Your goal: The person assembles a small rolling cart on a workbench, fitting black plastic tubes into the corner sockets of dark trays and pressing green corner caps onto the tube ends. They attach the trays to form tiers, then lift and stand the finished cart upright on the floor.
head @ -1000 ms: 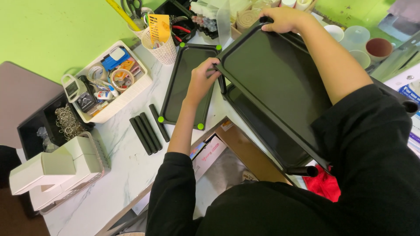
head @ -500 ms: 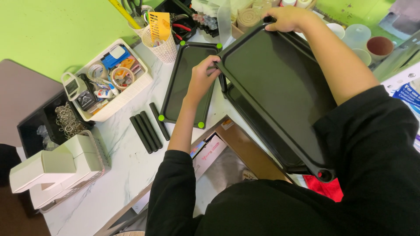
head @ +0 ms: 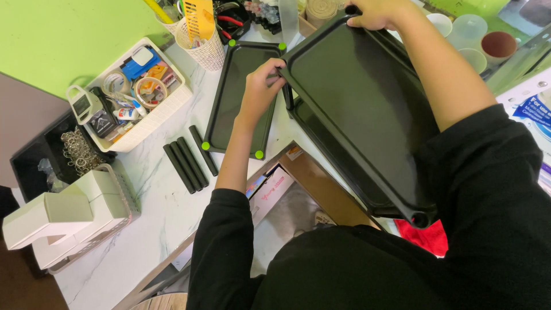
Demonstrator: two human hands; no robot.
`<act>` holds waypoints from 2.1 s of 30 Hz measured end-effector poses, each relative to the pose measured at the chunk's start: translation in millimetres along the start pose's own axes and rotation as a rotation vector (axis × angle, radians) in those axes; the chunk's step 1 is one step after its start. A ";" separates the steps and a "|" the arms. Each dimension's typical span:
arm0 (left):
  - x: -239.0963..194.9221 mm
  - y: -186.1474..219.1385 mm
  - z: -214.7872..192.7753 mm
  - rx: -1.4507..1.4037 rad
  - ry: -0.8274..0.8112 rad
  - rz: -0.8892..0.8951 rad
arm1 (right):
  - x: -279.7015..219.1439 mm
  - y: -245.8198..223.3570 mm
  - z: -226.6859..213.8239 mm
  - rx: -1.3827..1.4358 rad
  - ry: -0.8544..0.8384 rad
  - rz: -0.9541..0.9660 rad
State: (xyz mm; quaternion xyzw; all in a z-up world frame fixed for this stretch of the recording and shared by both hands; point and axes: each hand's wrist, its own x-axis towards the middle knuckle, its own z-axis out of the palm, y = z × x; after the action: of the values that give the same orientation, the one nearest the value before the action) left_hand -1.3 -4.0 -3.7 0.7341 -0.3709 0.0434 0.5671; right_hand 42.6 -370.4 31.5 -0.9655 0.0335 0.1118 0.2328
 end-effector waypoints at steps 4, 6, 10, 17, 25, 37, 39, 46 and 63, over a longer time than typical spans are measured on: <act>1.6 6.5 -2.3 -0.006 0.002 0.038 | 21.1 19.0 9.1 -0.090 0.053 -0.178; -0.4 8.2 -1.8 0.008 -0.021 0.017 | 13.3 17.1 7.5 -0.091 0.018 -0.098; -3.1 6.4 1.8 -0.009 -0.036 0.023 | 7.2 14.8 4.0 -0.094 0.051 -0.215; -14.2 -5.5 14.1 0.079 0.064 0.104 | 28.5 38.1 14.2 -0.143 0.081 -0.256; -21.0 -12.9 31.5 0.222 0.213 0.104 | -2.9 -29.9 -9.7 -0.068 -0.097 0.071; -5.6 -29.9 63.8 0.376 0.518 0.276 | 56.7 1.1 27.8 0.152 0.133 0.149; -2.1 -35.0 65.5 0.390 0.569 0.257 | 63.0 2.4 28.5 0.075 0.115 0.119; 3.9 -52.2 76.2 0.347 0.622 0.357 | 66.3 17.6 40.0 0.136 0.211 0.034; -21.8 2.5 43.0 0.450 0.300 0.215 | -58.6 0.8 24.4 -0.114 0.332 -0.061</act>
State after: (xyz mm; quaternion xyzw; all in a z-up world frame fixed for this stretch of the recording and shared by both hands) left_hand -33.9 -30.6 -27.4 0.7834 -0.3397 0.2925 0.4306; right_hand -19.4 -359.2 23.5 -0.9829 0.0358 -0.0546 0.1722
